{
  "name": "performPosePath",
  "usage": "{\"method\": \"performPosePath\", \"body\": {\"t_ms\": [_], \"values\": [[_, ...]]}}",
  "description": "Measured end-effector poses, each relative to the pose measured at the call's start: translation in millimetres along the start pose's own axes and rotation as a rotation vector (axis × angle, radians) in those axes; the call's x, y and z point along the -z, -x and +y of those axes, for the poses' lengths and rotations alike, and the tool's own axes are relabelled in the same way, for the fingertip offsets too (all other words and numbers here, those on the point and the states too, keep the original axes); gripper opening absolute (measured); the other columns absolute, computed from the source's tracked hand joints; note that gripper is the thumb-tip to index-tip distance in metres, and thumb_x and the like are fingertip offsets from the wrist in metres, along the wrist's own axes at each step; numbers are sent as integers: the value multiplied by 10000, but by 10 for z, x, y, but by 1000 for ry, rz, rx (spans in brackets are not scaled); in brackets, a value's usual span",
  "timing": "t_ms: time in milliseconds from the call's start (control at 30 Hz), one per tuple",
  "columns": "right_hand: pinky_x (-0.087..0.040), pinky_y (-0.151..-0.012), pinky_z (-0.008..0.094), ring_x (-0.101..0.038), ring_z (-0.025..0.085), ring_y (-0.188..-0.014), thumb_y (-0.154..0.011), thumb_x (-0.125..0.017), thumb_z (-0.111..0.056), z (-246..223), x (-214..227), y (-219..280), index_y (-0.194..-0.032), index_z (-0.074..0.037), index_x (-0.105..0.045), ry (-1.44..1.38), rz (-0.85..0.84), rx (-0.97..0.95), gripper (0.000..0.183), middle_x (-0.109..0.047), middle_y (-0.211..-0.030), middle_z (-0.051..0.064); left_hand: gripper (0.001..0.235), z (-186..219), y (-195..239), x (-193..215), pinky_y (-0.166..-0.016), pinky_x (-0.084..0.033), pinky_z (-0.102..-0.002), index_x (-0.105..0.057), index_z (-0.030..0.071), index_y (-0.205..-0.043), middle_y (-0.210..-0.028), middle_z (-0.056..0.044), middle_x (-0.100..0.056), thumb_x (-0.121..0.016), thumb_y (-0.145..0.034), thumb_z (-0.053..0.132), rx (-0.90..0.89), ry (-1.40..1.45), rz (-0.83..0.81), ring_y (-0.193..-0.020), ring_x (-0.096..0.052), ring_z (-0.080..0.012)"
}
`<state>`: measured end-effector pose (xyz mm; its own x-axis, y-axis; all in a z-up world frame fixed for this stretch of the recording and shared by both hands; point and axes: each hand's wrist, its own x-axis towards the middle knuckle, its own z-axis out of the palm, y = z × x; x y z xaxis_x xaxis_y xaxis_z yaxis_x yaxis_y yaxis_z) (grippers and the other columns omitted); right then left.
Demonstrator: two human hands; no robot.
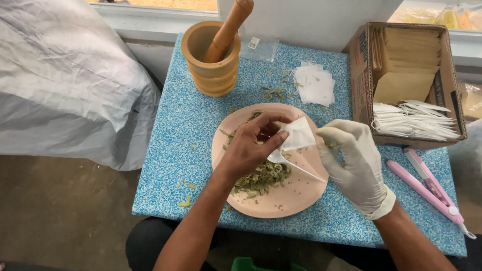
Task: The person scoops dried green herbs from a pink plate into small white sachets using a plastic spoon. They weigh the filled sachets on a digital scale and seal them with a pink handheld heat sealer before placing them into a cardboard box.
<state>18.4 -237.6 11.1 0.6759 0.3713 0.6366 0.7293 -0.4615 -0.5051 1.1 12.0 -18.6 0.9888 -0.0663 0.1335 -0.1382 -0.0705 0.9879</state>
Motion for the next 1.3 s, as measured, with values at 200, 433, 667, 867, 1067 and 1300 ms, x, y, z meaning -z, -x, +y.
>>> {"method": "performPosePath", "body": {"t_ms": [200,433,667,867,1067,1300], "values": [[-532,-1124,491,-602,325,-1432,-966,-909,-173,-6,-110,-2,-1451,-157,-735,-37,-74,-34,515,-695,-1426,98,292,212,31,-71,-877,-661,-440,-832,108,-1300,-962,-167,-820,-723,-1121,311,12,41,-36,-972,-741,-193],[-627,-948,357,-755,213,-1088,-940,-920,-76,49,-172,90,-1199,-120,-825,-204,-39,-239,279,-789,-1087,54,368,235,55,-135,-802,-625,-327,-803,107,-1395,-950,-100,-791,-753,-1108,331,20,235,-98,-962,-687,-126],[-620,-995,448,-747,265,-1175,-951,-897,-243,-44,-153,123,-1294,-144,-788,-256,-93,-210,373,-770,-1250,84,366,-16,13,-203,-787,-625,-289,-756,104,-1396,-978,-102,-790,-820,-1067,252,-13,239,-20,-947,-721,-134],[-632,-977,393,-788,200,-1046,-876,-968,-187,-237,-249,117,-1209,-160,-834,-352,-132,-413,360,-829,-1054,34,298,78,51,-274,-718,-580,-233,-798,101,-1257,-885,-70,-791,-861,-1030,282,15,212,49,-872,-706,-94],[-626,-894,361,-727,100,-862,-962,-892,-84,-94,-272,157,-1081,-124,-840,-413,-65,-584,136,-799,-848,6,464,179,59,-265,-814,-593,-297,-760,100,-1382,-958,-91,-795,-847,-1028,388,17,236,3,-946,-717,-129],[-573,-778,267,-625,42,-824,-998,-855,-38,12,-217,120,-1117,-84,-783,-706,20,-808,146,-718,-881,-29,810,324,86,-263,-1218,-486,-567,-653,77,-1575,-1497,-218,-680,-965,-878,348,-200,3,-76,-1473,-606,-433]]}}
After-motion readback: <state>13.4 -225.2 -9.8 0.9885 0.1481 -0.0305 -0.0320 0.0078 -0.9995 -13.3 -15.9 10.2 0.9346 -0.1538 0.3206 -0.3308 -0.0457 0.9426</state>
